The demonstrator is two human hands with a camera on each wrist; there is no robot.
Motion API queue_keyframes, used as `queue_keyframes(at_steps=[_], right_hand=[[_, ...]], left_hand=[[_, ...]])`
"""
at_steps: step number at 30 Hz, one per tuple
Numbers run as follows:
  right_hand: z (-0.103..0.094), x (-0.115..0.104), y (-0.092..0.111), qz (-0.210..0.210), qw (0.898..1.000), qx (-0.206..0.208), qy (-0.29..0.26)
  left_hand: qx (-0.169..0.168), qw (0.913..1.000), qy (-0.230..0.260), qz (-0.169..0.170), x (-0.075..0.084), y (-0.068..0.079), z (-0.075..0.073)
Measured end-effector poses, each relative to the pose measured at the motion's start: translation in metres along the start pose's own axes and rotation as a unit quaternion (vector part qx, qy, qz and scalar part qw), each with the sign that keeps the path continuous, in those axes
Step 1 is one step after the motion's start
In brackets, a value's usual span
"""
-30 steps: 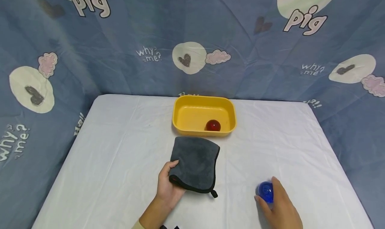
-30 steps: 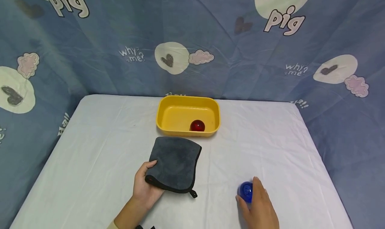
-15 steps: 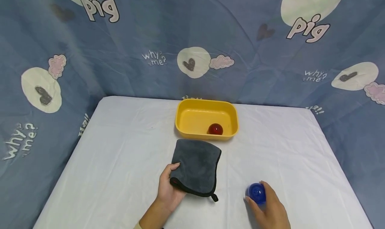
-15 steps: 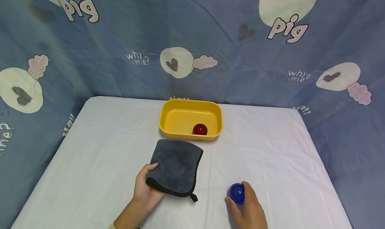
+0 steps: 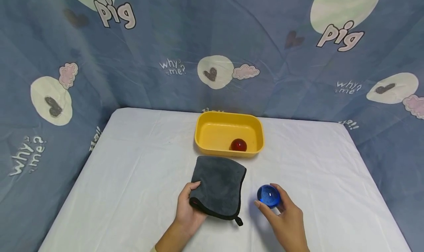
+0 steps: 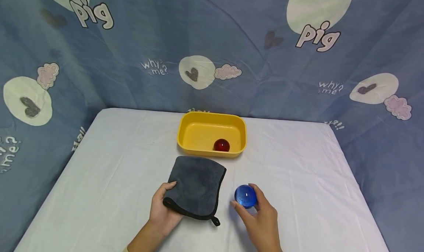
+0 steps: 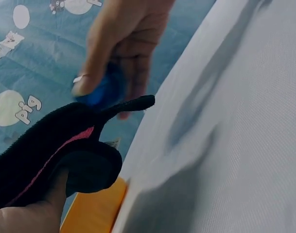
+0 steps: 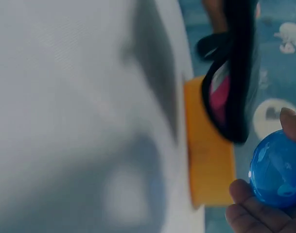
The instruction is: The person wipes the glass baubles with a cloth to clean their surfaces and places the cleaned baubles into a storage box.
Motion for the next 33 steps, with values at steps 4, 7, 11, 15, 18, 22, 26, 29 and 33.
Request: queue_keyframes(at_steps=[4, 7, 11, 15, 18, 22, 26, 29, 33], right_hand=[[0.007, -0.026, -0.006, -0.026, 0.999, -0.027, -0.034], [0.013, -0.045, -0.008, -0.059, 0.996, -0.037, -0.059], [0.019, -0.071, -0.01, -0.129, 0.988, -0.024, -0.085], [0.024, -0.092, -0.012, -0.189, 0.978, -0.011, -0.09], [0.029, -0.104, -0.014, -0.219, 0.972, -0.002, -0.083], [0.03, -0.113, -0.016, -0.265, 0.961, 0.028, -0.071], [0.032, -0.117, -0.018, -0.308, 0.947, 0.064, -0.06], [0.034, -0.118, -0.018, -0.334, 0.937, 0.082, -0.065], [0.034, -0.121, -0.019, -0.357, 0.926, 0.098, -0.071]], left_hand=[[-0.016, 0.9999, 0.003, -0.002, -0.002, 0.0, 0.003], [-0.024, 0.9997, 0.0, -0.004, -0.003, 0.0, 0.005], [-0.03, 0.9995, -0.006, -0.007, -0.004, -0.001, 0.008], [-0.038, 0.9992, -0.006, -0.008, -0.006, -0.002, 0.013], [-0.047, 0.9988, -0.004, -0.01, -0.008, -0.003, 0.017], [-0.053, 0.9986, -0.001, -0.009, -0.009, -0.005, 0.021], [-0.055, 0.9984, 0.006, -0.002, -0.008, -0.009, 0.027], [-0.062, 0.998, 0.012, 0.001, -0.007, -0.012, 0.033], [-0.068, 0.9976, 0.013, 0.002, -0.005, -0.015, 0.038]])
Point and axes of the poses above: each hand's wrist, its own y-axis away from the middle knuckle, its own z-axis out of the palm, x = y × z, the point moved 10 cm from there along -y, towards the middle knuckle, and after that the axes turned 10 degrees about y, right-handed, at the moved point
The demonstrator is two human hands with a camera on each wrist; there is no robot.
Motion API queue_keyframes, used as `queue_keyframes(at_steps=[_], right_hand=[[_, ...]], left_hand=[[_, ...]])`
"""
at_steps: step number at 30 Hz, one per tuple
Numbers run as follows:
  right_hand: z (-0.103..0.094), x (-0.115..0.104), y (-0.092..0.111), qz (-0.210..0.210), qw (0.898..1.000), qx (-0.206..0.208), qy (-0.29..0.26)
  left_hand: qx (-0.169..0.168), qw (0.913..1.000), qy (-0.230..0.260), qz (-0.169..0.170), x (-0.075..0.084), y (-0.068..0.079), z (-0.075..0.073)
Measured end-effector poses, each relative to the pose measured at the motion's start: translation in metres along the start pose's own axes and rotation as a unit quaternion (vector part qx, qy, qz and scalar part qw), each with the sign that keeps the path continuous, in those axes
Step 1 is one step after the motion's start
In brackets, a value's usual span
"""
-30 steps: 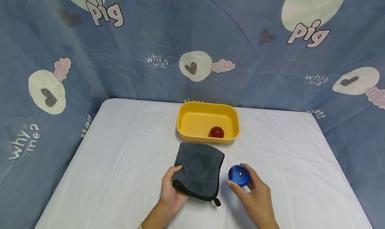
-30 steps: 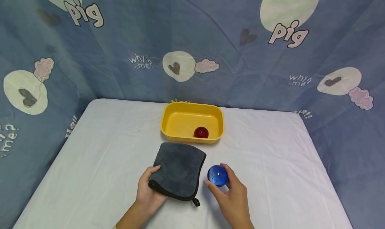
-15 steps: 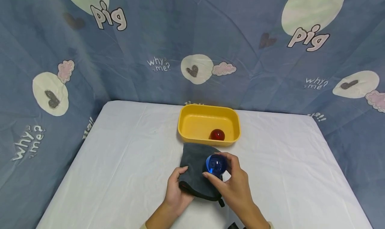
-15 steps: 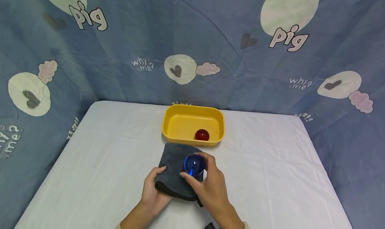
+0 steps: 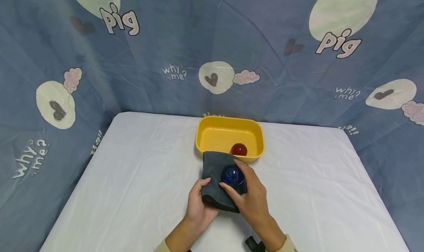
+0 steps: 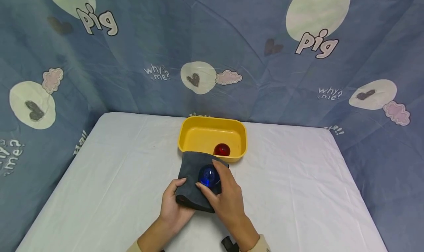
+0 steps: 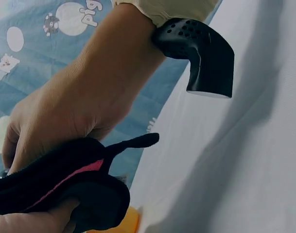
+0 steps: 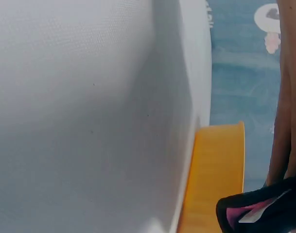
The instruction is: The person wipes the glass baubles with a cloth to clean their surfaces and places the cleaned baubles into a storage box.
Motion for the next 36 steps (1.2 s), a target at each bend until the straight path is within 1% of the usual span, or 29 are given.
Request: queue_keyframes(at_steps=[3, 7, 9, 15, 18, 22, 24, 28, 30, 32, 34, 36], right_hand=[[0.002, 0.001, -0.003, -0.002, 1.0, -0.002, 0.016], [0.008, 0.004, -0.006, 0.012, 0.999, -0.021, 0.043], [0.01, 0.004, -0.005, 0.012, 0.998, -0.027, 0.058], [0.008, 0.003, -0.004, 0.015, 0.996, -0.013, 0.086], [0.007, 0.002, -0.005, 0.017, 0.996, -0.012, 0.088], [0.009, 0.002, -0.005, 0.022, 0.996, -0.023, 0.082], [0.009, 0.005, -0.006, 0.037, 0.996, -0.03, 0.071], [0.01, 0.012, -0.005, 0.082, 0.994, -0.046, 0.049], [0.012, 0.015, -0.004, 0.101, 0.992, -0.057, 0.047], [0.013, 0.015, -0.002, 0.111, 0.99, -0.068, 0.054], [0.014, 0.011, 0.001, 0.102, 0.99, -0.079, 0.065], [0.014, 0.005, 0.005, 0.082, 0.99, -0.089, 0.078]], left_hand=[[-0.003, 1.0, 0.002, 0.004, 0.003, -0.003, 0.002], [-0.006, 0.9999, 0.002, 0.013, 0.008, -0.006, 0.004], [-0.007, 0.9999, -0.001, 0.014, 0.008, -0.007, 0.004], [-0.005, 0.9998, -0.001, 0.021, 0.007, -0.009, 0.006], [-0.005, 0.9997, -0.004, 0.025, 0.007, -0.01, 0.006], [0.0, 0.9998, -0.009, 0.02, 0.006, -0.01, 0.005], [0.003, 0.9998, -0.014, 0.015, 0.005, -0.01, 0.004], [0.01, 0.9996, -0.027, 0.006, 0.001, -0.009, 0.001], [0.017, 0.9994, -0.03, 0.004, 0.0, -0.008, 0.0], [0.023, 0.9993, -0.029, 0.005, -0.001, -0.008, -0.002], [0.028, 0.9993, -0.023, 0.009, 0.0, -0.008, -0.003], [0.033, 0.9992, -0.021, 0.013, 0.001, -0.007, -0.005]])
Point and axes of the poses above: each hand's wrist, its own y-axis away from the middle knuckle, its own z-axis out of the palm, x = y × z, the point moved 10 cm from there along -y, towards the middle knuckle, and after that the axes turned 10 degrees about y, right-handed, at the moved point
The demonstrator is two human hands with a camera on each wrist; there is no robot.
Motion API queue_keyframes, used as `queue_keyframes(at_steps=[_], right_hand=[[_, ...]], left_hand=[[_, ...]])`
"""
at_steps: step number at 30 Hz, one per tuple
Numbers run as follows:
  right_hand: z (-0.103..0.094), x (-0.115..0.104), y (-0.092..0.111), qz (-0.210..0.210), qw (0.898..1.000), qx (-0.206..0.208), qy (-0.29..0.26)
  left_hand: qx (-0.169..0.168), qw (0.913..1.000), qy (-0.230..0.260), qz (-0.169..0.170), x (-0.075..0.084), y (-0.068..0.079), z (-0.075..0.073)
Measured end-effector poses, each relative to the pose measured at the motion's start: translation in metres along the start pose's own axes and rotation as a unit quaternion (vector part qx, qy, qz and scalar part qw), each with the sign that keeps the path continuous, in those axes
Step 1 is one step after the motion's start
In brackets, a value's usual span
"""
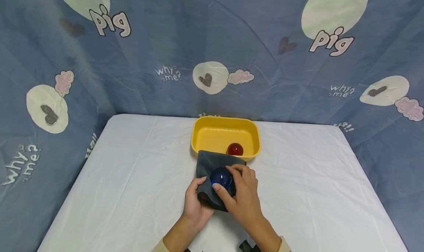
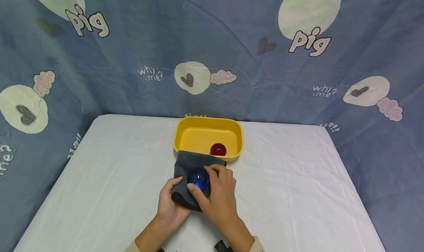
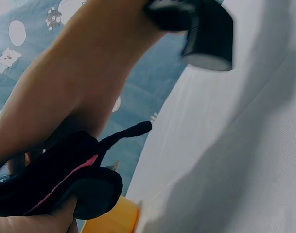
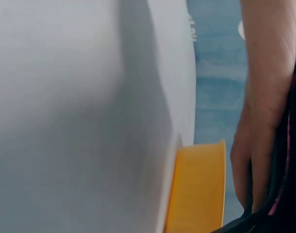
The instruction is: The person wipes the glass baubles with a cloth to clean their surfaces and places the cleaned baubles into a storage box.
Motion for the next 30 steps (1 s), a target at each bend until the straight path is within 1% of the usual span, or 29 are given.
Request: queue_keyframes(at_steps=[3, 6, 7, 9, 13, 16, 18, 21, 24, 27, 30], right_hand=[[-0.004, -0.01, 0.007, -0.056, 0.998, 0.007, 0.014], [-0.007, -0.016, 0.01, -0.103, 0.994, 0.021, 0.012], [-0.007, -0.017, 0.011, -0.115, 0.993, 0.028, 0.01], [-0.007, -0.017, 0.011, -0.125, 0.991, 0.038, 0.01], [-0.006, -0.017, 0.009, -0.119, 0.991, 0.054, 0.023], [-0.003, -0.015, 0.005, -0.097, 0.993, 0.059, 0.037], [-0.002, -0.013, 0.003, -0.073, 0.995, 0.059, 0.044], [0.001, -0.005, -0.001, -0.035, 0.997, 0.046, 0.041], [0.004, 0.001, -0.002, -0.015, 1.0, 0.016, 0.01], [0.006, 0.0, -0.001, -0.03, 0.999, -0.015, -0.019], [0.004, -0.005, 0.001, -0.062, 0.997, -0.031, -0.024]], left_hand=[[0.012, 0.9999, 0.002, 0.008, 0.002, 0.001, -0.003], [0.024, 0.9996, -0.002, 0.013, 0.003, 0.002, -0.005], [0.026, 0.9996, -0.001, 0.012, 0.003, 0.003, -0.006], [0.028, 0.9996, -0.002, 0.006, 0.002, 0.005, -0.006], [0.027, 0.9996, -0.007, -0.003, 0.0, 0.008, -0.006], [0.026, 0.9996, -0.013, -0.001, 0.001, 0.008, -0.005], [0.026, 0.9995, -0.02, -0.002, 0.001, 0.008, -0.005], [0.023, 0.9994, -0.025, -0.006, 0.001, 0.008, -0.005], [0.023, 0.9995, -0.023, -0.005, 0.002, 0.009, -0.007], [0.017, 0.9998, -0.012, 0.004, 0.005, 0.007, -0.006], [0.015, 0.9998, -0.002, 0.014, 0.008, 0.005, -0.006]])
Point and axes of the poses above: each hand's wrist, its own y-axis away from the middle knuckle, its own z-axis out of the palm, x = y × z, the point moved 10 cm from there along -y, towards the middle knuckle, and after that the axes turned 10 degrees about y, right-handed, at the moved point
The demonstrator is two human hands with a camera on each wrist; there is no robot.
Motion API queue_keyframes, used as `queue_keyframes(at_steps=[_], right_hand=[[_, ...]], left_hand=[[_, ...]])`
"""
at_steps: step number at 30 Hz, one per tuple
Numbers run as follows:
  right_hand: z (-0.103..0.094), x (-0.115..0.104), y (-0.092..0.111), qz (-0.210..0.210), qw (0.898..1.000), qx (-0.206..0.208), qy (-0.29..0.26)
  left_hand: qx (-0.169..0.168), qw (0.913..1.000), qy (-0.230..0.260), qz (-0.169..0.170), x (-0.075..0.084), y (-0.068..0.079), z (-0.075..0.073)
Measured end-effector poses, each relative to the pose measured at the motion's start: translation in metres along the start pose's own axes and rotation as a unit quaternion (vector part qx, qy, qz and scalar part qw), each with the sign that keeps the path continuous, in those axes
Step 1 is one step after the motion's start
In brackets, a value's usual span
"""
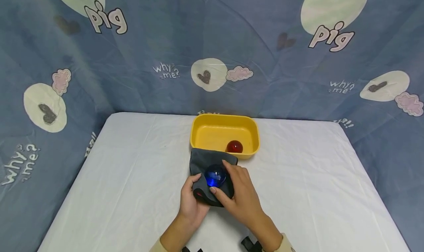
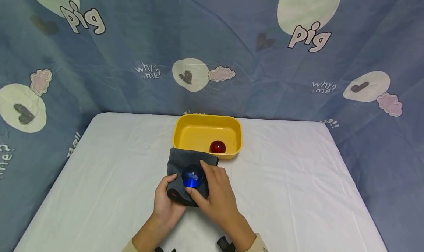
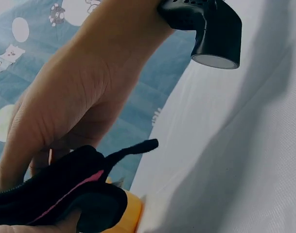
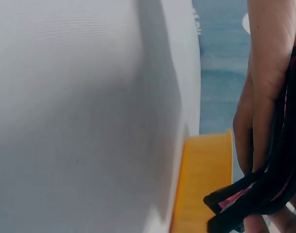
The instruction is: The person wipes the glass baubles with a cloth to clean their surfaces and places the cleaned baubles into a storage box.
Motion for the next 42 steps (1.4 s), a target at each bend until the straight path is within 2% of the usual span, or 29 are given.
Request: queue_keyframes(at_steps=[5, 10, 15, 19, 22, 25, 27, 31, 36, 39, 42], right_hand=[[-0.004, -0.008, -0.001, -0.041, 0.999, 0.009, 0.019], [-0.006, -0.01, -0.003, -0.051, 0.997, 0.026, 0.051], [-0.007, -0.008, -0.006, -0.036, 0.997, 0.029, 0.059], [-0.007, -0.003, -0.007, -0.007, 0.997, 0.03, 0.07], [-0.006, 0.002, -0.008, 0.023, 0.997, 0.02, 0.073], [-0.003, 0.005, -0.007, 0.035, 0.997, 0.007, 0.066], [-0.003, 0.003, -0.006, 0.026, 0.998, 0.0, 0.059], [-0.004, -0.002, -0.004, -0.018, 0.998, -0.001, 0.052], [-0.007, -0.01, -0.003, -0.069, 0.996, 0.017, 0.058], [-0.009, -0.013, -0.004, -0.08, 0.995, 0.026, 0.061], [-0.009, -0.012, -0.005, -0.07, 0.995, 0.026, 0.06]], left_hand=[[0.014, 0.9999, 0.004, 0.007, 0.001, -0.002, 0.0], [0.013, 0.9999, 0.002, 0.005, 0.0, -0.002, 0.002], [-0.002, 1.0, -0.004, 0.002, 0.0, 0.0, 0.005], [-0.001, 0.9999, -0.013, -0.002, -0.002, 0.0, 0.005], [-0.003, 0.9999, -0.014, -0.004, -0.003, -0.001, 0.006], [-0.009, 0.9999, -0.012, -0.004, -0.003, -0.001, 0.006], [-0.012, 0.9999, -0.011, -0.001, -0.001, -0.002, 0.007], [-0.002, 1.0, -0.009, 0.004, 0.002, -0.004, 0.005], [0.0, 1.0, -0.005, 0.006, 0.004, -0.005, 0.003], [-0.007, 0.9999, -0.005, 0.006, 0.004, -0.005, 0.004], [-0.004, 1.0, -0.002, 0.005, 0.002, -0.005, 0.004]])
Point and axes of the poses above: each hand's wrist, its own y-axis away from the middle knuckle, its own z-axis out of the palm, x = y × z, the point moved 10 cm from there along -y, towards the middle knuckle, and after that the axes turned 10 degrees about y, right-handed, at the moved point
